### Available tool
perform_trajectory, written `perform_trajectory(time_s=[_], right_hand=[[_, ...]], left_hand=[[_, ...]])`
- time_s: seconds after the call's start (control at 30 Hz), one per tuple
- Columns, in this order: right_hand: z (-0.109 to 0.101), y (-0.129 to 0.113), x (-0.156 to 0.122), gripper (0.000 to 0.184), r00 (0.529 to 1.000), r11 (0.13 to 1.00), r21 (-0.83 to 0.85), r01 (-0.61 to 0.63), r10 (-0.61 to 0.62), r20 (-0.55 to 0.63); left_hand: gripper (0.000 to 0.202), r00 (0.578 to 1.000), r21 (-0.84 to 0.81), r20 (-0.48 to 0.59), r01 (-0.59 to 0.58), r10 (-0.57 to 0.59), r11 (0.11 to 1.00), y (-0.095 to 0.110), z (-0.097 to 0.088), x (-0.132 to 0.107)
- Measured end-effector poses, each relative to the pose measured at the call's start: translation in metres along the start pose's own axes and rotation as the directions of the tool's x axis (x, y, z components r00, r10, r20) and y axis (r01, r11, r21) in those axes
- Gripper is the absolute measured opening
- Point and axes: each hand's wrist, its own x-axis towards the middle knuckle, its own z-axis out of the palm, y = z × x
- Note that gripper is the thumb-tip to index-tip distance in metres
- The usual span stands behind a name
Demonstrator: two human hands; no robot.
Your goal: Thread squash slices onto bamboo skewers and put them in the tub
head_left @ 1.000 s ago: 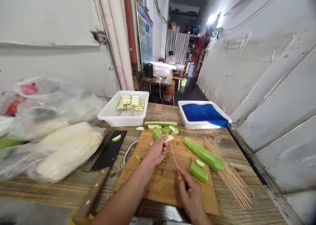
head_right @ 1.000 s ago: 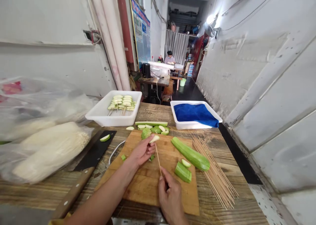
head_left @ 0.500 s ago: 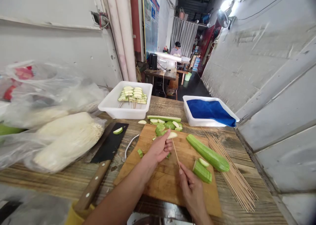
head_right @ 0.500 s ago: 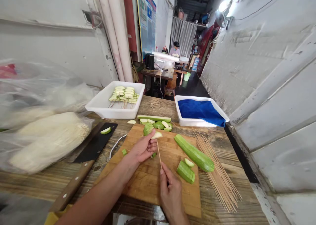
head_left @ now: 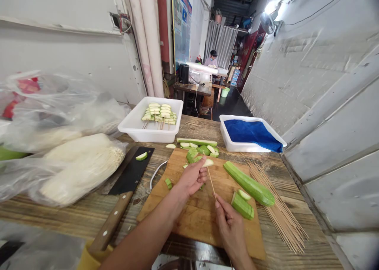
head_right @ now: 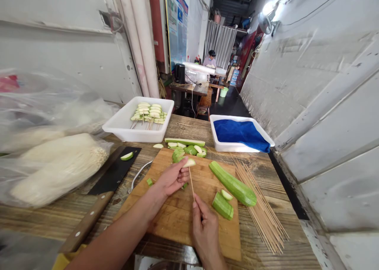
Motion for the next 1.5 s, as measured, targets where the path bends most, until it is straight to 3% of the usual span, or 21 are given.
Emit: perform_trajectory(time_s=[0.27, 0.6, 0.77, 0.9, 1.07, 1.27, 1.5], right_hand=[[0.0, 0.0, -0.001, 0.033, 1.0, 1.0, -0.008, -0.014, 0.014, -0.008], [0.001, -0.001, -0.002, 0.033, 1.0, 1.0, 0.016, -0.008, 0.008, -0.011], [0.004, -0.003, -0.001, 0.032, 1.0, 0.999, 0.048, -0.001, 0.002, -0.024], [0.007, -0.003, 0.0, 0.031, 1.0, 0.999, 0.034, 0.011, -0.01, -0.013], [0.011, -0.003, 0.003, 0.033, 1.0, 1.0, -0.007, 0.013, -0.013, -0.025], [0.012, -0.004, 0.004, 0.036, 1.0, 0.999, -0.038, 0.014, -0.014, -0.003], [0.013, -0.002, 0.003, 0.035, 1.0, 1.0, 0.012, -0.005, 0.005, -0.016]], left_hand=[[0.034, 1.0, 0.021, -0.023, -0.006, 0.007, 1.0, 0.0, -0.001, 0.0], [0.021, 0.99, 0.158, -0.076, -0.108, 0.121, 0.982, -0.003, 0.002, 0.0], [0.019, 0.997, 0.081, 0.0, -0.077, 0.077, 0.994, -0.002, 0.003, -0.003], [0.017, 0.998, 0.025, -0.037, -0.052, 0.053, 0.998, 0.0, 0.001, -0.003], [0.016, 0.999, 0.01, 0.01, -0.042, 0.042, 0.999, 0.001, 0.002, -0.001], [0.006, 0.992, 0.069, -0.087, -0.081, 0.087, 0.994, 0.001, 0.005, -0.003], [0.007, 0.99, 0.113, -0.107, -0.075, 0.088, 0.991, 0.001, 0.004, -0.002]])
